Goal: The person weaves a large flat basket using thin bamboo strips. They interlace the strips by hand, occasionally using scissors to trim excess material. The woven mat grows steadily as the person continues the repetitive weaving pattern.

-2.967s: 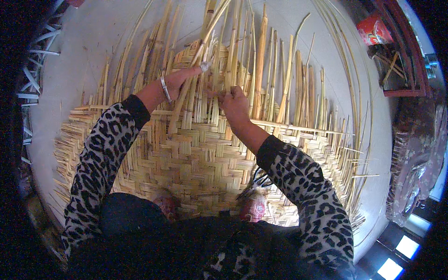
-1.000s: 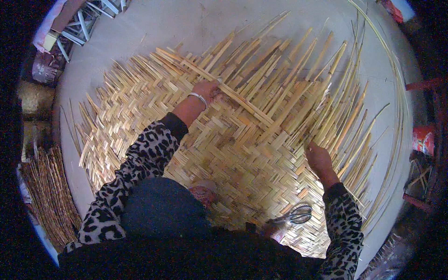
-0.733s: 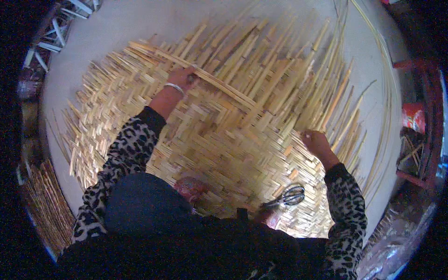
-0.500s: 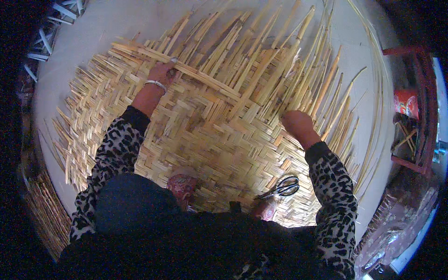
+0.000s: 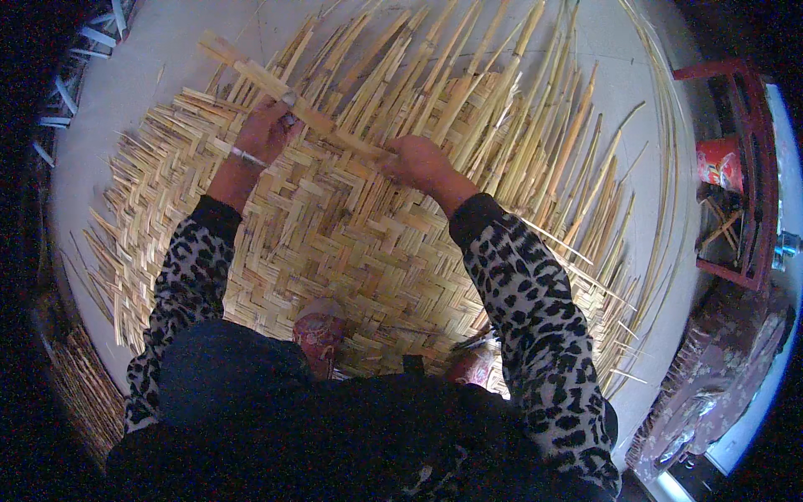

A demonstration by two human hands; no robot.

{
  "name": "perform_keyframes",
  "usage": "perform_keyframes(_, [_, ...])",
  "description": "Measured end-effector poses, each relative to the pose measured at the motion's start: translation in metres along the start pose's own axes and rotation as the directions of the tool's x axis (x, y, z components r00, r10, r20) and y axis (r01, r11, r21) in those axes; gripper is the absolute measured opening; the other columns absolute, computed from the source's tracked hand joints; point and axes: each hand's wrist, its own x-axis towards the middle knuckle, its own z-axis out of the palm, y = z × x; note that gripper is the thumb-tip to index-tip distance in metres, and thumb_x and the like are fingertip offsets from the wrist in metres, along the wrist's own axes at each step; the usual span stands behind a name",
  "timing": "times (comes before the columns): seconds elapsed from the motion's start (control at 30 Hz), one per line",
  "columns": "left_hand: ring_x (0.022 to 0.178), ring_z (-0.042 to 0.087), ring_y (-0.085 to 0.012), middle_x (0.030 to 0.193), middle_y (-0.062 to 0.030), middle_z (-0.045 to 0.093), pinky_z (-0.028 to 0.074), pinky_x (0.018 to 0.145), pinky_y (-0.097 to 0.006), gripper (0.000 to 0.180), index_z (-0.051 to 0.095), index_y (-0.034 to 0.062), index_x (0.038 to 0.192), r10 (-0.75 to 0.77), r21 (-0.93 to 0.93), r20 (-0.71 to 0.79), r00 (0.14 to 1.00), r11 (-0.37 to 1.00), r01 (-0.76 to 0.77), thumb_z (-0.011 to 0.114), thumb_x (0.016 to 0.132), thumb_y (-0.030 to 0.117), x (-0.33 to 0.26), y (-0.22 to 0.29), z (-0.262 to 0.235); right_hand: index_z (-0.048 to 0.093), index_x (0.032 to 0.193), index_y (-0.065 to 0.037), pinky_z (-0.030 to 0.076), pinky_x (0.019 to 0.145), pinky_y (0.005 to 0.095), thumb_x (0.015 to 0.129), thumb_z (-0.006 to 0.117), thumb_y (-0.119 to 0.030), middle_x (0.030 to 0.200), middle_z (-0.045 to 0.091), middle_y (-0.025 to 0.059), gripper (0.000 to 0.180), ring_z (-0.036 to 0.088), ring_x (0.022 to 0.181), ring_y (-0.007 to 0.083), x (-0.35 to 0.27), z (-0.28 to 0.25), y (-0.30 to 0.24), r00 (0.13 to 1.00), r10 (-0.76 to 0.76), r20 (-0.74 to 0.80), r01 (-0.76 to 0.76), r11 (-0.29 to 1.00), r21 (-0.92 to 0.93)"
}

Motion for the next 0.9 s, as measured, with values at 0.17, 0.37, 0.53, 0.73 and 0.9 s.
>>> perform_keyframes(0.17, [0.089, 0.066, -0.02, 0.105, -0.0089, 0.065, 0.058, 0.077, -0.033, 0.025, 0.057, 0.0025, 0.113, -0.193, 0.272, 0.159, 0.968, 0.951, 0.145, 0.059, 0.092, 0.016, 0.017, -0.007, 0.036, 0.068, 0.092, -0.006, 0.049, 0.073, 0.0482, 0.083, 0.063, -0.037, 0.081, 0.065, 0.0199, 0.033, 0.063, 0.082, 0.0389, -0.008, 0.006, -0.005, 0.98, 0.096, -0.175, -0.081, 0.992, 0.094])
perform_keyframes(0.37, [0.076, 0.066, -0.0219, 0.086, -0.0132, 0.068, 0.055, 0.068, -0.034, 0.033, 0.064, 0.0007, 0.105, -0.285, 0.979, 0.179, 0.942, 0.149, -0.141, 0.066, 0.08, 0.022, 0.056, -0.038, 0.091, 0.069, 0.095, -0.004, 0.048, 0.056, 0.0335, 0.085, 0.066, -0.029, 0.064, 0.062, 0.0089, 0.027, 0.062, 0.056, 0.0185, -0.015, 0.02, 0.003, 0.9, 0.29, -0.325, -0.165, 0.918, 0.361])
perform_keyframes(0.53, [0.077, 0.066, -0.0312, 0.08, -0.0191, 0.067, 0.052, 0.07, -0.04, 0.04, 0.067, 0.0, 0.089, -0.231, 0.948, 0.195, 0.953, -0.206, -0.244, 0.071, 0.069, 0.034, 0.073, -0.047, 0.111, 0.068, 0.095, -0.001, 0.047, 0.053, 0.0297, 0.086, 0.067, -0.027, 0.064, 0.061, 0.004, 0.027, 0.058, 0.055, 0.0106, -0.015, 0.026, 0.01, 0.865, 0.354, -0.355, -0.185, 0.884, 0.43])
perform_keyframes(0.73, [0.071, 0.063, -0.0306, 0.072, -0.018, 0.063, 0.051, 0.066, -0.043, 0.043, 0.063, -0.0007, 0.083, -0.116, 0.956, 0.266, 0.957, -0.093, -0.277, 0.074, 0.067, 0.038, 0.051, -0.047, 0.113, 0.068, 0.096, -0.002, 0.051, 0.067, 0.0405, 0.084, 0.065, -0.035, 0.074, 0.067, 0.0161, 0.035, 0.066, 0.07, 0.0325, -0.021, 0.032, 0.012, 0.834, 0.42, -0.357, -0.142, 0.789, 0.597])
perform_keyframes(0.9, [0.074, 0.063, -0.0344, 0.079, -0.0202, 0.064, 0.05, 0.069, -0.044, 0.047, 0.065, 0.0002, 0.091, -0.374, 0.982, 0.076, 0.924, -0.132, -0.134, 0.074, 0.07, 0.041, 0.066, -0.056, 0.112, 0.067, 0.096, -0.002, 0.05, 0.061, 0.0353, 0.085, 0.065, -0.03, 0.07, 0.065, 0.0106, 0.03, 0.063, 0.062, 0.0236, -0.026, 0.031, 0.009, 0.807, 0.465, -0.364, -0.145, 0.753, 0.641])
